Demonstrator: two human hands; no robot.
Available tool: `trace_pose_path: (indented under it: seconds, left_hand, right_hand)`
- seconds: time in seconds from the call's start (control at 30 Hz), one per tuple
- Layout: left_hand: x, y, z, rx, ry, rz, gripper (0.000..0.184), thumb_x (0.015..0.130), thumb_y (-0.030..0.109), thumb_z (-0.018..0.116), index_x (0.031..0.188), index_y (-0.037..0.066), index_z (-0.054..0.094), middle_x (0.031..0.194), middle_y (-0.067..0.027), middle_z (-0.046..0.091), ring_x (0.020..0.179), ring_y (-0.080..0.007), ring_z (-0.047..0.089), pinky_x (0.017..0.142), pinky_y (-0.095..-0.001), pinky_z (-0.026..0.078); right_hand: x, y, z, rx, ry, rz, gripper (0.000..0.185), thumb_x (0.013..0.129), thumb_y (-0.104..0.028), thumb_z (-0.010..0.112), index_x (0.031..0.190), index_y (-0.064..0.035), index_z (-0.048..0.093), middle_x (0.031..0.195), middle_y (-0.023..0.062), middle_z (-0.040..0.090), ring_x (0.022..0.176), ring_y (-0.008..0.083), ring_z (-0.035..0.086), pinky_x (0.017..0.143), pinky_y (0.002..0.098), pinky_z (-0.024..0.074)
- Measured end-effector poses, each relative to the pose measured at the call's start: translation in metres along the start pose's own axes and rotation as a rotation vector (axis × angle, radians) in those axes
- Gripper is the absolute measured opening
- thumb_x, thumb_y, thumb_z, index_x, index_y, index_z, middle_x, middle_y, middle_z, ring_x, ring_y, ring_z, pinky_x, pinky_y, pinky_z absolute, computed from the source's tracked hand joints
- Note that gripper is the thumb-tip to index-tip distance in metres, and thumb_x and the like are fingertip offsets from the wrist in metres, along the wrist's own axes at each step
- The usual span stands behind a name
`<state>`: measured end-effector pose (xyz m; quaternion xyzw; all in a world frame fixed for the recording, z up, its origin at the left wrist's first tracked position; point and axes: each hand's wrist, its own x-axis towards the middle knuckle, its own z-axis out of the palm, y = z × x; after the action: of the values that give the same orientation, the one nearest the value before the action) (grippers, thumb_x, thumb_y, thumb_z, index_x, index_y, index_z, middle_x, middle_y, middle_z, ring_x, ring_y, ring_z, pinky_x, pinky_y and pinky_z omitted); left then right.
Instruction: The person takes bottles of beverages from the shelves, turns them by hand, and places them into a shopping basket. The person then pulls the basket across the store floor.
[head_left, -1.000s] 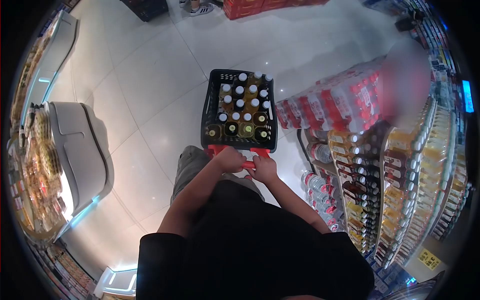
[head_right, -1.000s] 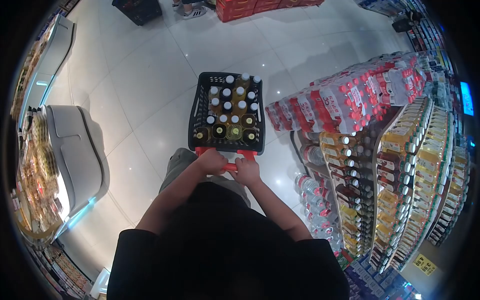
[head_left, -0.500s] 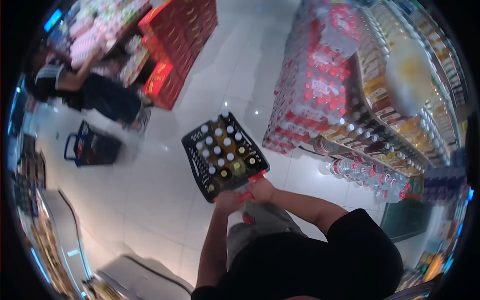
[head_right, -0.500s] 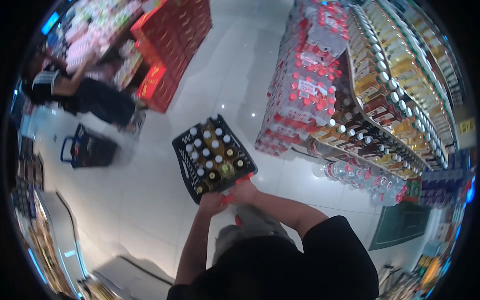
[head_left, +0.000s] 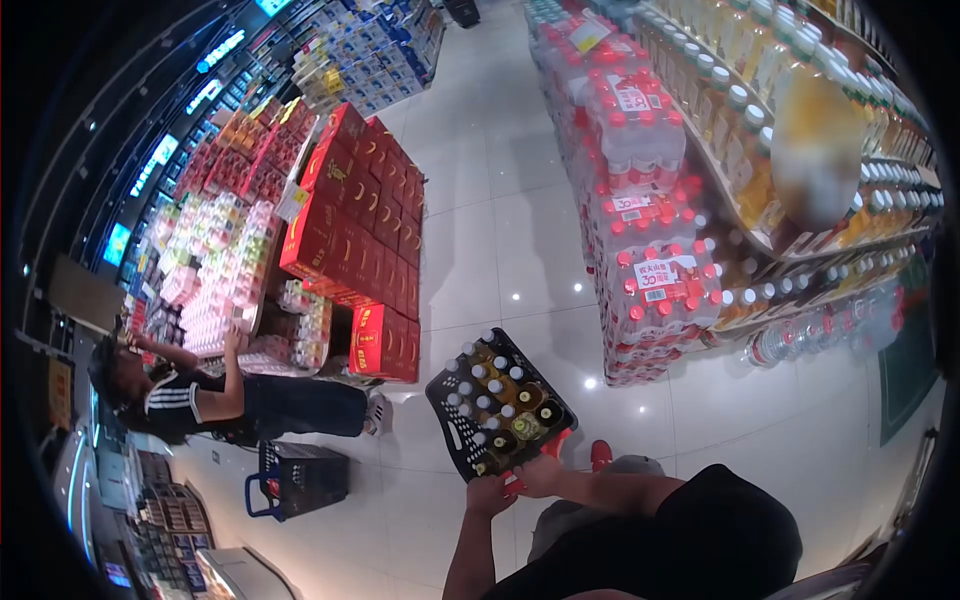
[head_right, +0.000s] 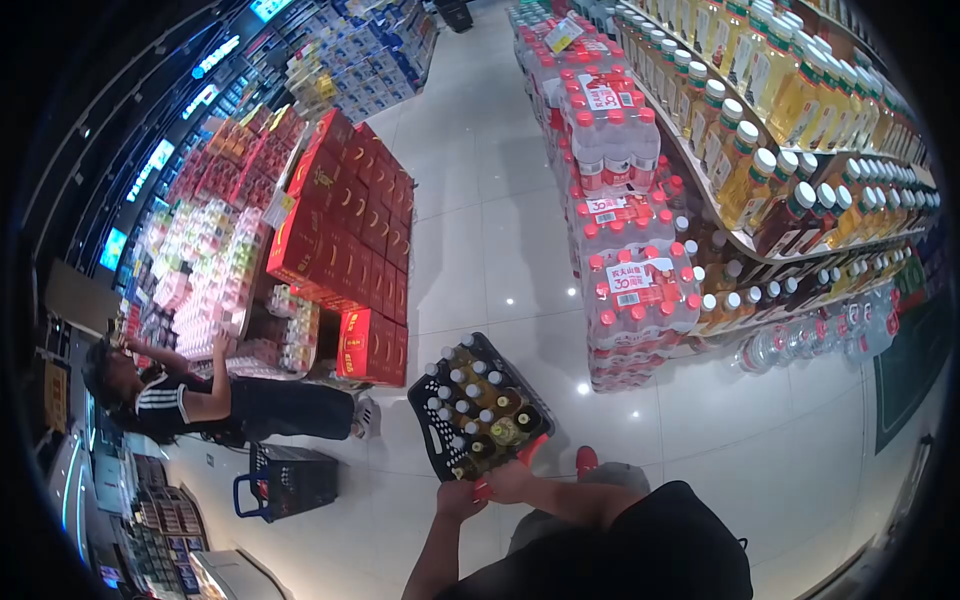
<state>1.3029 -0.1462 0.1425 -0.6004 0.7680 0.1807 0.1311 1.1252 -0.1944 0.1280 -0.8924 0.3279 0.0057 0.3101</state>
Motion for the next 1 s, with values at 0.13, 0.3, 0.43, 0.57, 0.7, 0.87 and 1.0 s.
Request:
trace_pose_path:
  seconds: [0.13, 0.3, 0.43, 0.57, 0.7, 0.87, 1.0]
  left_hand:
    - [0.028, -0.040, -0.006, 0.041, -0.030, 0.065, 0.038, 0.062, 0.045, 0.070, 0.077, 0.010, 0.064, 0.069, -0.0083, 0.062, 0.064, -0.0288, 0.063, 0.060, -0.0417, 0.051]
    - [0.064, -0.090, -0.023, 0.064, 0.010, 0.151, 0.038, 0.060, 0.044, 0.072, 0.077, 0.011, 0.063, 0.069, -0.0078, 0.062, 0.063, -0.0287, 0.062, 0.060, -0.0413, 0.051]
    - [0.096, -0.123, -0.043, 0.097, -0.016, 0.165, 0.033, 0.062, 0.043, 0.070, 0.073, 0.013, 0.063, 0.070, -0.0069, 0.062, 0.068, -0.0266, 0.062, 0.063, -0.0408, 0.050]
    - [0.133, -0.165, -0.064, 0.073, -0.036, 0.188, 0.034, 0.062, 0.043, 0.070, 0.073, 0.012, 0.063, 0.073, -0.0080, 0.064, 0.071, -0.0278, 0.063, 0.065, -0.0409, 0.050]
    - [0.174, -0.195, -0.089, 0.059, -0.078, 0.189, 0.035, 0.062, 0.043, 0.070, 0.076, 0.011, 0.064, 0.076, -0.0090, 0.065, 0.074, -0.0292, 0.063, 0.067, -0.0416, 0.050]
    - [0.232, -0.244, -0.119, 0.027, 0.006, 0.316, 0.036, 0.063, 0.044, 0.069, 0.079, 0.011, 0.065, 0.075, -0.0097, 0.064, 0.073, -0.0292, 0.063, 0.067, -0.0418, 0.051]
    - [0.280, -0.263, -0.163, -0.012, -0.021, 0.372, 0.036, 0.064, 0.043, 0.068, 0.086, 0.015, 0.067, 0.078, -0.0092, 0.065, 0.073, -0.0276, 0.064, 0.065, -0.0405, 0.051]
  right_hand:
    - [0.037, 0.004, -0.008, 0.051, 0.031, 0.019, 0.041, 0.075, -0.045, 0.062, 0.088, -0.0062, 0.059, 0.075, 0.0120, 0.065, 0.073, 0.0288, 0.066, 0.067, 0.0414, 0.0514]
    - [0.088, 0.005, -0.032, 0.111, -0.025, 0.097, 0.041, 0.077, -0.046, 0.060, 0.089, -0.0067, 0.061, 0.079, 0.0114, 0.066, 0.076, 0.0285, 0.066, 0.070, 0.0411, 0.0509]
    - [0.124, 0.012, -0.050, 0.125, -0.013, 0.109, 0.038, 0.081, -0.043, 0.055, 0.088, -0.0071, 0.063, 0.082, 0.0122, 0.067, 0.078, 0.0284, 0.066, 0.071, 0.0399, 0.0504]
    - [0.171, 0.018, -0.067, 0.121, 0.002, 0.171, 0.043, 0.079, -0.048, 0.057, 0.090, -0.0064, 0.062, 0.080, 0.0120, 0.066, 0.078, 0.0291, 0.066, 0.072, 0.0409, 0.0508]
    - [0.212, 0.030, -0.089, 0.115, 0.030, 0.215, 0.041, 0.079, -0.046, 0.056, 0.087, -0.0060, 0.064, 0.079, 0.0124, 0.067, 0.076, 0.0292, 0.066, 0.069, 0.0410, 0.0514]
    - [0.276, 0.055, -0.107, 0.047, 0.075, 0.234, 0.045, 0.080, -0.051, 0.054, 0.088, -0.0078, 0.063, 0.074, 0.0116, 0.066, 0.071, 0.0305, 0.065, 0.066, 0.0421, 0.0517]
    - [0.322, 0.084, -0.127, 0.061, 0.150, 0.251, 0.047, 0.078, -0.055, 0.054, 0.083, -0.0090, 0.062, 0.070, 0.0120, 0.064, 0.068, 0.0317, 0.064, 0.062, 0.0425, 0.0510]
